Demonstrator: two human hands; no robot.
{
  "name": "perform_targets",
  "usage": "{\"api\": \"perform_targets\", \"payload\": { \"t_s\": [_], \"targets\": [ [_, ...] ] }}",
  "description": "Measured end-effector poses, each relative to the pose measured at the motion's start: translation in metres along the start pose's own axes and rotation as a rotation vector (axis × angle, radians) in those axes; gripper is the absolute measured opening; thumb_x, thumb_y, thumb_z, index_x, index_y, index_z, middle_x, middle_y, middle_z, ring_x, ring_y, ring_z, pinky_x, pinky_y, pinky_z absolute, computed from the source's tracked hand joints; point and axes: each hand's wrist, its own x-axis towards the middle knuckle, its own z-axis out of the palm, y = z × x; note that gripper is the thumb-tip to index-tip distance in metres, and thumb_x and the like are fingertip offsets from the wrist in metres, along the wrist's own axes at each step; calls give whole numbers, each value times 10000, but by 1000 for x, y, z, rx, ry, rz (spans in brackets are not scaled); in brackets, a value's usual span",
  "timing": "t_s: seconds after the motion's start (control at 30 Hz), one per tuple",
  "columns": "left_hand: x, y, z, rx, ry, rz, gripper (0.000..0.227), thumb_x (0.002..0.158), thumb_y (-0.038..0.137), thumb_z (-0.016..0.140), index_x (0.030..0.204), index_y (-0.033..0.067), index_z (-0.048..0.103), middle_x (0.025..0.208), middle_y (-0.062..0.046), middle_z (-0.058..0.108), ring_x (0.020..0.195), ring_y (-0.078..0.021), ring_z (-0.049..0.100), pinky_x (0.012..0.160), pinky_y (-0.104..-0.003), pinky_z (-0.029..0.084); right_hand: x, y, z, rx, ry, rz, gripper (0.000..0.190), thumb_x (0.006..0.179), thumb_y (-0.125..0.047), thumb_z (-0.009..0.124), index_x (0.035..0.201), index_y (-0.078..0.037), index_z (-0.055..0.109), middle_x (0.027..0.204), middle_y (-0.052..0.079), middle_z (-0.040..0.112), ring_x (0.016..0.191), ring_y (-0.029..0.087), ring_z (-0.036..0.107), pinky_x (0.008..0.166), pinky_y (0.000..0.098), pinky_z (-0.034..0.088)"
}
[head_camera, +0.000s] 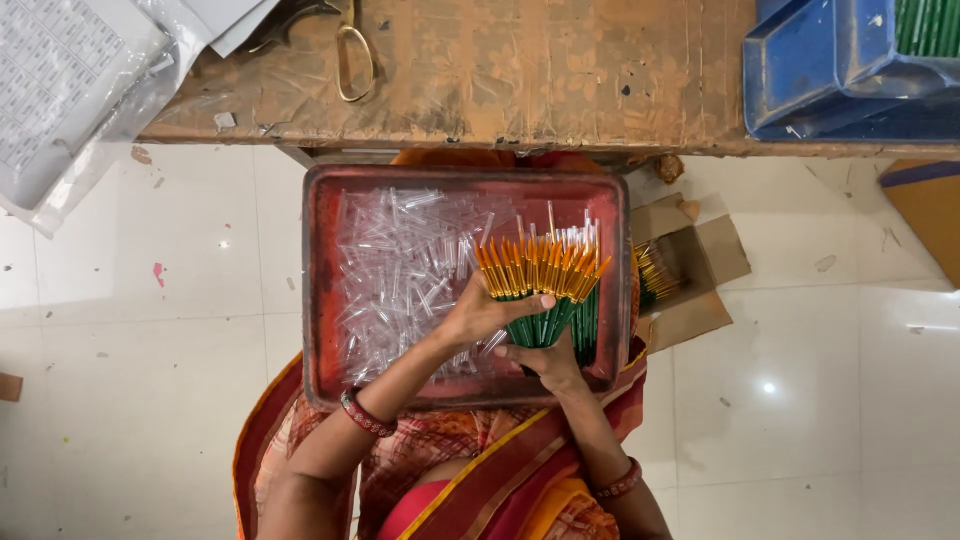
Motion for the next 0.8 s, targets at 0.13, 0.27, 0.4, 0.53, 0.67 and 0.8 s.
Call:
{"api": "perform_targets", "payload": {
  "t_s": [0.13, 0.27, 0.4, 0.53, 0.67, 0.8],
  "targets": [
    [-1, -10, 0, -133, 31, 5, 398, 869, 171, 836, 1212, 9, 714, 1112, -105, 777, 1026, -185, 727, 925, -386, 621, 1, 4, -2, -6, 17, 31, 395, 701, -49, 927, 979, -26, 647, 736, 40, 658, 549, 118, 631, 437, 253, 507],
    [3, -6, 0, -123, 63, -57, 456, 838, 182, 836, 1247, 31, 700, 1129, -104, 776, 1059, -189, 721, 955, -378, 613, 7, -6, 0, -11, 23, 15, 409, 679, -52, 927, 974, -48, 643, 732, 32, 662, 543, 109, 629, 434, 244, 508],
    [7, -15, -2, -104, 71, -91, 505, 819, 205, 849, 1264, 41, 677, 1163, -114, 761, 1101, -220, 721, 974, -396, 609, 9, -2, -7, -62, 21, -19, 426, 683, -50, 935, 985, -47, 635, 753, 23, 662, 557, 112, 636, 449, 249, 531],
    [12, -13, 0, -28, 57, -96, 541, 811, 222, 841, 1290, 86, 631, 1190, -101, 734, 1128, -204, 711, 973, -425, 611, 13, -12, -7, -132, 11, -66, 472, 682, -62, 937, 1035, -56, 623, 772, 23, 675, 587, 114, 658, 472, 250, 556],
    [10, -3, 6, 126, -3, 103, 446, 901, 269, 798, 1278, 47, 711, 1174, -117, 786, 1079, -180, 746, 967, -393, 628, 17, -23, -4, -133, -7, -129, 558, 664, -82, 931, 1115, -78, 602, 885, 3, 686, 732, 101, 693, 595, 245, 597],
    [12, 14, 9, 183, -182, 218, 491, 993, 371, 697, 1322, 8, 667, 1145, -111, 765, 1053, -140, 681, 926, -354, 591, 12, 4, -27, -85, -4, -112, 541, 675, -48, 923, 1114, -66, 609, 868, 19, 677, 709, 115, 683, 574, 256, 585]
  ]
}}
